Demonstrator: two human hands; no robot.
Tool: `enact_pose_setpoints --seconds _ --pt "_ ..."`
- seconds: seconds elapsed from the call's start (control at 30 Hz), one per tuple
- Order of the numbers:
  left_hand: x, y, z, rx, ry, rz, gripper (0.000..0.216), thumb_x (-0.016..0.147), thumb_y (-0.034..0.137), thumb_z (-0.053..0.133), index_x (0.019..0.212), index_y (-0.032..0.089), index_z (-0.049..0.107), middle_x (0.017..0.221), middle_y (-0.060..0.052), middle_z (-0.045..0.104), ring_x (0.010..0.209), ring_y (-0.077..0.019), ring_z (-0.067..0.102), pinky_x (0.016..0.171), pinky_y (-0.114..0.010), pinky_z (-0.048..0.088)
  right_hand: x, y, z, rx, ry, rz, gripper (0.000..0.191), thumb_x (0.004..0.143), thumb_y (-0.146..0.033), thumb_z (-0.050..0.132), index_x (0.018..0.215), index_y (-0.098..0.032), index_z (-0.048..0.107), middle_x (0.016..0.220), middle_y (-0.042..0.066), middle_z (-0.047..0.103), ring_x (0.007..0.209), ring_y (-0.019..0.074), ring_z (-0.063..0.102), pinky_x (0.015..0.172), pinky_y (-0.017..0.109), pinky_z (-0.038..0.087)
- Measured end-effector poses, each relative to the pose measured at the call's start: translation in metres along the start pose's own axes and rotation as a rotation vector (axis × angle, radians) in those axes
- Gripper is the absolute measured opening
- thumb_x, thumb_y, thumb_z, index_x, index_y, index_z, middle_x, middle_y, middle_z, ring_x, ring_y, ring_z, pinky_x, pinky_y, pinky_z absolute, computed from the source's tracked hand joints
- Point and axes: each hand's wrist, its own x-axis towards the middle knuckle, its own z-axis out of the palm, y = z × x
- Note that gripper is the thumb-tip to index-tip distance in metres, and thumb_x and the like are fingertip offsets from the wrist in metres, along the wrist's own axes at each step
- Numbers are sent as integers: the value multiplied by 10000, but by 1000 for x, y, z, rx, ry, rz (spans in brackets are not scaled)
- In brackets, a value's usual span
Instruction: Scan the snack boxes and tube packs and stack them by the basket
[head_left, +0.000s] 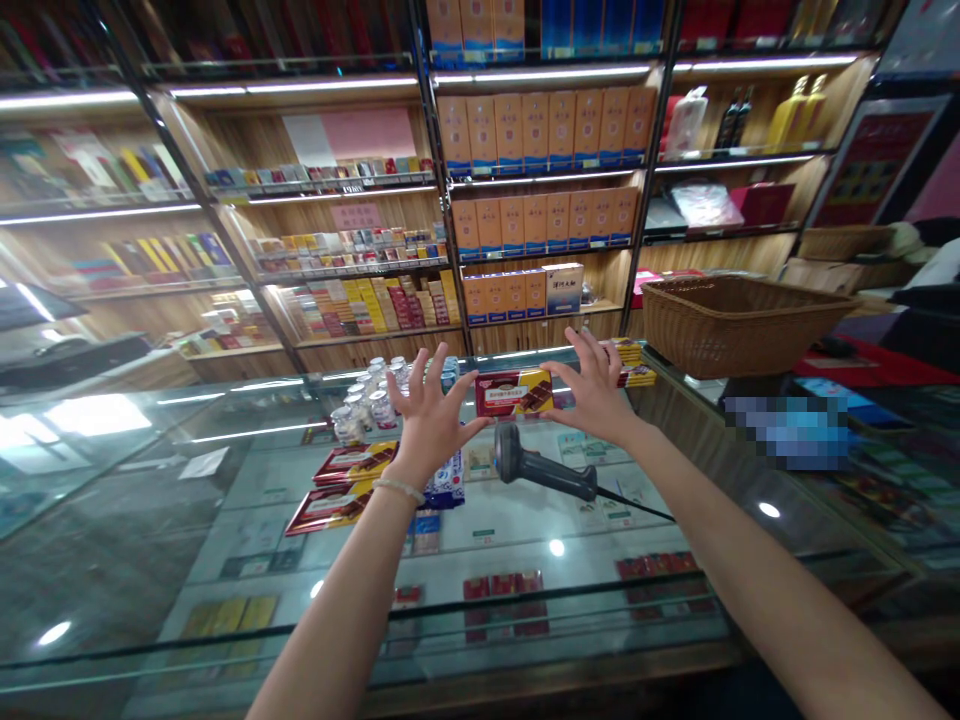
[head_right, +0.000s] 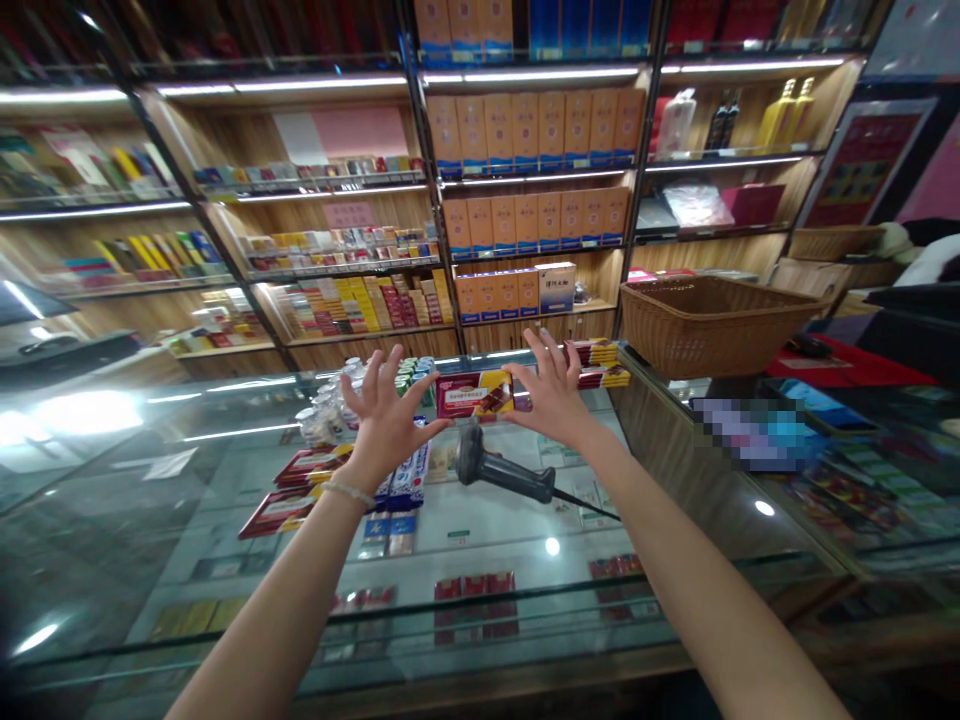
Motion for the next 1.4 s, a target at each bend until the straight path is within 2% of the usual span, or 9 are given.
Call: enact_pose_setpoints --seconds 0.23,0.43,0.67,0.87,0.97,1.13,1.4 --pt "10 12 -3 -17 -78 -1 627 774 549 865 1320 295 692 1751 -159 293 1632 -433 190 1269 -730 -77 6 20 -6 25 -70 -8 674 841 -663 747 1401 -298 657 1771 131 197 1616 437 152 1262 726 60" --pt "25 35 2 -5 -141 36 616 806 576 830 1303 235 707 1746 -202 279 1624 -452 201 1261 -760 -51 1 45 -20 -26 -100 -47 654 889 -664 686 1417 -277 659 1748 154 245 1618 416 157 1270 709 46" --pt "46 76 21 -83 -182 72 563 786 560 853 1247 260 733 1753 -164 279 1627 -427 209 1268 -764 -37 -15 85 -47 -95 -146 -84 650 870 -647 710 1389 -256 688 1745 156 260 1620 415 153 1280 680 35" --pt "61 110 40 -130 -194 140 543 838 572 798 1267 247 727 1746 -170 295 1619 -410 241 1274 -761 -28 -33 118 -67 -145 -166 -55 597 822 -586 760 1321 -258 726 1747 132 282 1622 398 161 1294 646 31" --pt "65 124 49 -155 -200 156 552 812 574 824 1250 249 737 1739 -170 312 1616 -412 247 1278 -755 -32 -40 130 -73 -172 -180 -44 588 806 -560 782 1308 -257 731 1746 134 290 1622 401 170 1299 641 27" --pt "69 137 65 -198 -237 178 571 749 556 886 1210 246 754 1734 -179 319 1605 -431 266 1275 -762 -13 -51 146 -68 -187 -214 -39 572 810 -573 770 1302 -283 729 1737 114 319 1626 389 162 1297 650 32" --pt "89 148 91 -144 -278 187 569 759 553 881 1189 204 749 1719 -213 335 1599 -421 285 1273 -771 32 -51 170 -50 -199 -230 -17 558 803 -545 787 1286 -271 729 1737 128 329 1627 395 173 1284 679 58"
